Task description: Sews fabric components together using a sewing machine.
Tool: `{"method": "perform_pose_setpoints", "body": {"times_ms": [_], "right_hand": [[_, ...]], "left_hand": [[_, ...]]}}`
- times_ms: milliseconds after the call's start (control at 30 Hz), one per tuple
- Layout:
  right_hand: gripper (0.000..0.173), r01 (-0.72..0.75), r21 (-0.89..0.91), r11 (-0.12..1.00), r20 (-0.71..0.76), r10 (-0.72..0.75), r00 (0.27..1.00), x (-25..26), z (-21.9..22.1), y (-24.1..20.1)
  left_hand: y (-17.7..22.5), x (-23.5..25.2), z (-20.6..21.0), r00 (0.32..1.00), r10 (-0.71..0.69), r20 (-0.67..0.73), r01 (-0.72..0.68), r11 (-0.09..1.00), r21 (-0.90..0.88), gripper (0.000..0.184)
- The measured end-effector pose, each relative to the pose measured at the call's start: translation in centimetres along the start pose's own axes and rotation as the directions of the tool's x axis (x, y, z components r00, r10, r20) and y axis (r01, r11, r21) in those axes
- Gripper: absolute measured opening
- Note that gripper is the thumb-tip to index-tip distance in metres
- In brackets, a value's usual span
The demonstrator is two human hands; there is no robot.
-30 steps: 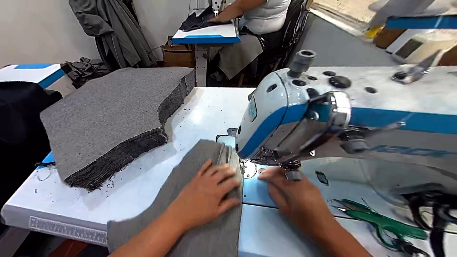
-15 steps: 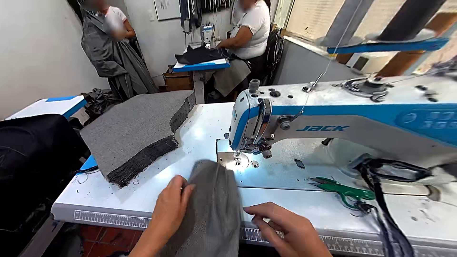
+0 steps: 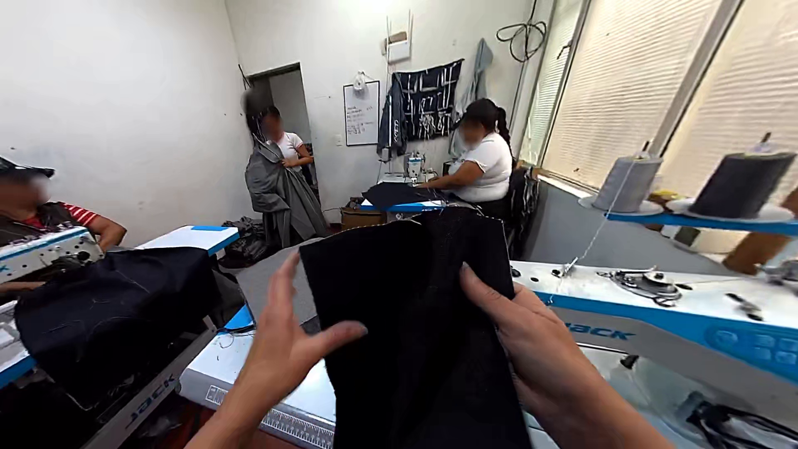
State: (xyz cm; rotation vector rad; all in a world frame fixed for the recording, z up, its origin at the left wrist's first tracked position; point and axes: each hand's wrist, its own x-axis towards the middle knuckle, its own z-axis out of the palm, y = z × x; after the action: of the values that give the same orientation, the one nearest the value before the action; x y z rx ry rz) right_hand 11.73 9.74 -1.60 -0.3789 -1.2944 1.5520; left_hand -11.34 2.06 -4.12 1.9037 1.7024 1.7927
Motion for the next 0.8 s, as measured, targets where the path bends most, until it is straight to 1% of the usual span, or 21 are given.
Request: {"method": "perform_pose_setpoints", "body": {"times_ms": [33, 67, 100, 133, 167, 200, 233, 267, 300, 367, 400, 467, 533, 567, 633, 700, 800], "right_hand": [[0.030, 0.000, -0.003, 1.000, 0.029, 0.000, 1.000, 0.0, 0.0, -0.5], [0.031, 0.021, -0.033, 0.999, 0.049, -0.019, 0.999, 0.2, -0.3, -1.0], [0.029, 0.070, -0.098, 0.993, 0.049, -0.065, 0.997, 0.5, -0.9, -1.4], [0.027, 0.134, -0.184, 0.974, 0.029, -0.131, 0.991, 1.1, -1.8, -1.8], [0.024, 0.209, -0.269, 0.940, 0.022, -0.211, 0.977, 1.9, -3.1, -2.1], [0.023, 0.287, -0.345, 0.893, 0.043, -0.291, 0.956, 2.7, -4.6, -2.2], [0.022, 0.339, -0.399, 0.852, 0.071, -0.339, 0.938, 3.3, -5.8, -2.3], [0.022, 0.342, -0.415, 0.843, 0.072, -0.344, 0.936, 3.5, -6.4, -2.4], [0.024, 0.301, -0.403, 0.865, 0.055, -0.305, 0.951, 3.4, -6.8, -2.7], [0.029, 0.162, -0.369, 0.915, -0.009, -0.178, 0.984, 2.7, -7.4, -3.4], [0.030, 0.124, -0.367, 0.922, -0.042, -0.150, 0.988, 2.4, -7.7, -3.5], [0.026, 0.125, -0.400, 0.908, -0.084, -0.172, 0.981, 1.7, -8.3, -3.3], [0.019, 0.184, -0.477, 0.860, -0.085, -0.254, 0.963, 1.0, -8.7, -3.2], [0.018, 0.220, -0.516, 0.828, -0.074, -0.299, 0.951, 0.6, -8.8, -3.3], [0.019, 0.270, -0.577, 0.771, -0.046, -0.360, 0.932, -0.3, -9.1, -3.9], [0.021, 0.302, -0.602, 0.739, -0.017, -0.389, 0.921, -1.6, -9.7, -5.0], [0.024, 0.323, -0.671, 0.667, 0.009, -0.428, 0.904, -3.6, -10.9, -7.1]], "left_hand": [[0.1, 0.9, 0.4, 0.992, -0.120, 0.037, 0.124, 0.977, -0.172, 0.060], [0.5, 1.8, 0.6, 0.976, -0.203, 0.079, 0.218, 0.906, -0.362, 0.029], [0.9, 2.9, 0.4, 0.965, -0.244, 0.096, 0.260, 0.838, -0.480, 0.013], [1.6, 4.0, -0.2, 0.965, -0.252, 0.075, 0.254, 0.819, -0.514, 0.020], [2.3, 5.1, -0.8, 0.971, -0.236, 0.022, 0.215, 0.841, -0.497, 0.026], [2.9, 6.1, -1.3, 0.982, -0.186, -0.042, 0.149, 0.885, -0.441, 0.028], [3.1, 6.9, -1.6, 0.992, -0.101, -0.079, 0.065, 0.926, -0.371, 0.029], [3.0, 7.5, -1.6, 0.995, -0.017, -0.096, -0.010, 0.962, -0.274, 0.029], [2.9, 7.9, -1.5, 0.995, 0.037, -0.092, -0.053, 0.982, -0.179, 0.031], [2.3, 8.2, -1.3, 0.997, 0.064, -0.032, -0.064, 0.998, -0.023, 0.036], [2.0, 8.3, -1.1, 0.997, 0.073, 0.008, -0.073, 0.997, 0.031, 0.036], [1.8, 8.0, -0.6, 0.989, 0.100, 0.108, -0.104, 0.994, 0.025, 0.029], [2.5, 7.6, 0.1, 0.977, 0.111, 0.184, -0.102, 0.993, -0.053, 0.019], [2.8, 7.4, 0.4, 0.974, 0.110, 0.199, -0.097, 0.993, -0.073, 0.017], [3.1, 7.1, 1.1, 0.975, 0.156, 0.156, -0.150, 0.987, -0.050, 0.017], [3.4, 6.3, 1.6, 0.964, 0.253, 0.080, -0.255, 0.967, 0.025, 0.017], [4.1, 4.7, 2.9, 0.895, 0.447, 0.004, -0.439, 0.878, 0.191, 0.024]]}}
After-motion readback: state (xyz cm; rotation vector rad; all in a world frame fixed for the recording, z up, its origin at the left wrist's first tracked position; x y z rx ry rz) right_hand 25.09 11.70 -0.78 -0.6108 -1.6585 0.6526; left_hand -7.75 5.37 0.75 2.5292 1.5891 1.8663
